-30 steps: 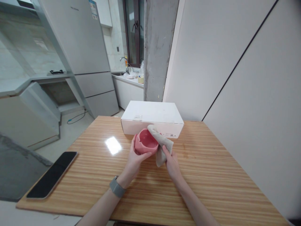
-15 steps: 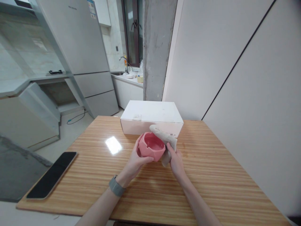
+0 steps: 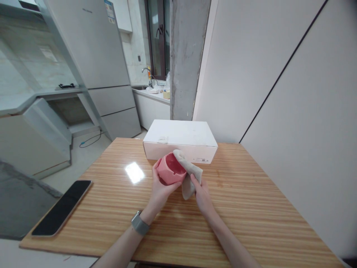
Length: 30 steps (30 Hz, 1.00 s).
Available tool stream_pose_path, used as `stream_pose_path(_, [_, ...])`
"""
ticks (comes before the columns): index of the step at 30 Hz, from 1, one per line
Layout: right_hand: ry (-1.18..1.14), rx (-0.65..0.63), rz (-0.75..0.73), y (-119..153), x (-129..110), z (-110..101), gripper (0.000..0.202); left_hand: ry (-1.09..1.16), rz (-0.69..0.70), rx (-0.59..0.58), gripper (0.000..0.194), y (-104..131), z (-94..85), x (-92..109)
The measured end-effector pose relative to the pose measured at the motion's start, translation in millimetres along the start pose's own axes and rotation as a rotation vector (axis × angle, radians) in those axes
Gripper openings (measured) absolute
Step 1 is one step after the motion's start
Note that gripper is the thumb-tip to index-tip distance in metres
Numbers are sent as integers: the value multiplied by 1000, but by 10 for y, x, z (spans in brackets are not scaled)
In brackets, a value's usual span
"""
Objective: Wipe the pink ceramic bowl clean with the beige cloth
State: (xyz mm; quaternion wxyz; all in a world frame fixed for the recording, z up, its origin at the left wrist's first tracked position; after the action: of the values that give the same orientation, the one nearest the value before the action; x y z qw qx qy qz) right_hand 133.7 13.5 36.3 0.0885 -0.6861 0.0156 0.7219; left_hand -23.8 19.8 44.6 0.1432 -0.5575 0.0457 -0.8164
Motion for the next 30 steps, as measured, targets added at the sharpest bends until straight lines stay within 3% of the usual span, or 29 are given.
stream_pose_path(2, [14,13,8,5,15,-6,46,68,-33,-41,98,3,11,-12])
stream_pose_path(5, [9,57,37,-17,43,-73,47,302,-213,-136,81,12,53,-87])
stream_pose_path(9, [-43,131,45,-96,86,-202,43,413,-358,-148,69,15,61,-149])
stream_pose_path(15, [-149,144,47,-164,169,-253,38,422,-275,-293,81,19,113,-70])
stream_pose_path(20, [-144,107,53,-141,141,-235,39,343,-269,-321,90,42,130,-90])
stream_pose_path(25, [-101,84,34,-123,75,-172,42,265,-211,-230,88,-4,105,-63])
stream_pose_path(30, [-48,41,24,-70,69,-61,47,103,-101,-110,99,-29,40,1])
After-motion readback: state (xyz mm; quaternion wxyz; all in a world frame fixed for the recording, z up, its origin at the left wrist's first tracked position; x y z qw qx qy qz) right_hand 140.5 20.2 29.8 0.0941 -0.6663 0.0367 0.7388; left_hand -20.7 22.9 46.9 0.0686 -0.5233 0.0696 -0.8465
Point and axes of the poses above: each hand's wrist, its own y-axis away from the middle knuckle, its own z-axis out of the palm, x = y × z, the point moved 5 cm from there along -y, towards the middle knuckle, and after that the axes turned 9 degrees about y, right-handed, at the moved point
